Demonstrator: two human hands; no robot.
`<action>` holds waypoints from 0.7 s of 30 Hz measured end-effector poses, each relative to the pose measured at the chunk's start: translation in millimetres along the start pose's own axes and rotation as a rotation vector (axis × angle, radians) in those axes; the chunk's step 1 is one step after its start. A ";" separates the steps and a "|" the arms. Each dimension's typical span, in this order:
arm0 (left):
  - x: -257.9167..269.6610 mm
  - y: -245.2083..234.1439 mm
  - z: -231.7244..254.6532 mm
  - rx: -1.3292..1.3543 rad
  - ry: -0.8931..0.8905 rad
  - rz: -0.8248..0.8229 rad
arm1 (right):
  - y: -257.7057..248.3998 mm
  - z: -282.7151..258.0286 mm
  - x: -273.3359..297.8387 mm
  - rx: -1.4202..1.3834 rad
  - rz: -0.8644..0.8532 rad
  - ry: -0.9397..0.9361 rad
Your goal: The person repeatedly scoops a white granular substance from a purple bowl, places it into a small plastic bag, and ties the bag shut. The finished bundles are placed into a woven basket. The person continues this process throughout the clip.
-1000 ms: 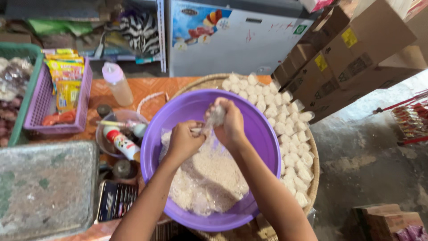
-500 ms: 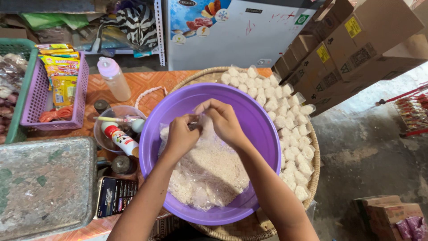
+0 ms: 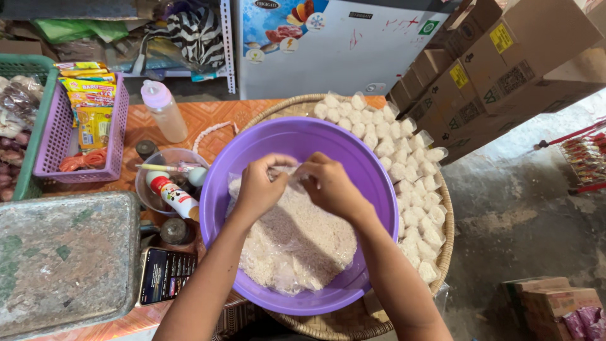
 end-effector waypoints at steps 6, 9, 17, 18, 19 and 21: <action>9.2 19.4 25.4 -0.087 0.313 -0.303 | -31.1 1.7 6.4 -0.224 -0.047 -0.125; 7.4 27.7 6.0 -0.083 -0.118 -0.401 | -30.4 9.6 5.6 -0.330 -0.046 -0.135; -0.3 5.7 -1.4 -0.284 0.032 -0.045 | 20.6 78.8 8.4 -0.019 -0.067 0.231; -0.4 4.1 -0.3 -0.282 0.069 0.001 | 45.7 90.7 14.2 0.091 -0.362 0.362; 0.4 4.0 2.3 -0.259 0.128 0.033 | 71.8 99.4 23.2 0.201 -0.658 0.489; 0.4 3.5 9.8 -0.214 0.253 0.095 | 109.3 89.7 36.8 0.375 -0.910 0.274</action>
Point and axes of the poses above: each hand's wrist, its own x-axis away from the middle knuckle, its own y-axis out of the palm, z = x × y, the point moved 5 cm from there along -x, towards the middle knuckle, and after that the axes turned 3 degrees about x, right-handed, at the moved point
